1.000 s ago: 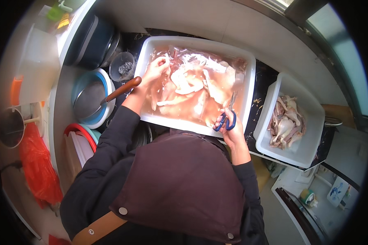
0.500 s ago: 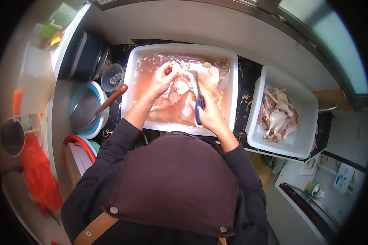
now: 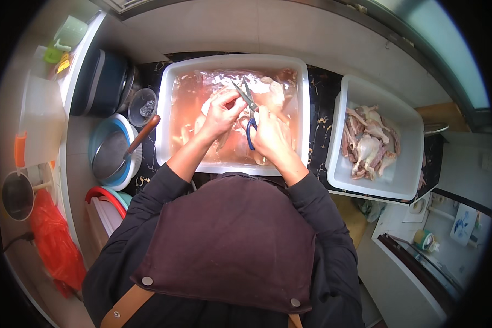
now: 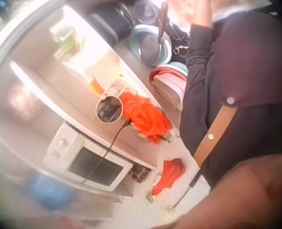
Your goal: The person uses kitchen shears to cut raw chicken pieces in a white plastic tub filled with water. They trim the meat and separate parts, occasionally moving pieces to a second tub on the right. The person also uses their hands to pull apart small sections of the chicken.
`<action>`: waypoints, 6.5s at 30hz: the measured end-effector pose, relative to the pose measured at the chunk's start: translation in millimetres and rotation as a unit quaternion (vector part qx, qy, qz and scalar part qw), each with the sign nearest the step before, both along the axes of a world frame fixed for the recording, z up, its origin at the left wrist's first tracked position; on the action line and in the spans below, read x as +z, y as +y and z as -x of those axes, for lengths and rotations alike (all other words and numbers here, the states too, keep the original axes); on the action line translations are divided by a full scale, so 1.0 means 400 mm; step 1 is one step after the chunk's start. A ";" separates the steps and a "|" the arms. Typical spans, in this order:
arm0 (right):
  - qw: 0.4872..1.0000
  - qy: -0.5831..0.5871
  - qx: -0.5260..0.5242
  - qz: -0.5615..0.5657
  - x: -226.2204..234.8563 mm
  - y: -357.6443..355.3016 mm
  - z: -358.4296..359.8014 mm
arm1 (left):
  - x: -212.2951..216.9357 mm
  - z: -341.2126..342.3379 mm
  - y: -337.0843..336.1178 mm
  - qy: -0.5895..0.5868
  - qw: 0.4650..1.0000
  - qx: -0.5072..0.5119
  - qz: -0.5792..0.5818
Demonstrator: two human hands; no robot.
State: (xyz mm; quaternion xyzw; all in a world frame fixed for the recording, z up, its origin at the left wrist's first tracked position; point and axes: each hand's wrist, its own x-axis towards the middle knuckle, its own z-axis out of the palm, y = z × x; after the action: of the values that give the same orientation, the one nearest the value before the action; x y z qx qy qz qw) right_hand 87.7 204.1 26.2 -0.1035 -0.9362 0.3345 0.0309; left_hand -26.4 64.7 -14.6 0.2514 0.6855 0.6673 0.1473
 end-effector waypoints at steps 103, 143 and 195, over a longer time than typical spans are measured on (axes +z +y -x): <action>0.842 -0.145 -0.003 0.520 -0.018 0.026 -0.112 | 0.024 -0.011 -0.132 -0.314 0.932 0.125 -0.133; 0.894 -0.202 0.061 0.395 -0.037 -0.038 -0.101 | -0.014 -0.036 -0.127 -0.289 0.942 0.135 -0.100; 0.885 -0.182 0.050 0.427 -0.014 -0.024 -0.091 | 0.012 -0.061 -0.122 -0.286 0.952 0.087 -0.067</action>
State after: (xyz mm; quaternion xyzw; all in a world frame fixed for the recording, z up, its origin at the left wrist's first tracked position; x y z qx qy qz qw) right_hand 124.0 194.4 20.6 -0.1186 -0.6961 0.6781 -0.2038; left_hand -1.9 16.0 -9.8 -0.0013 0.5872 0.7659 0.2619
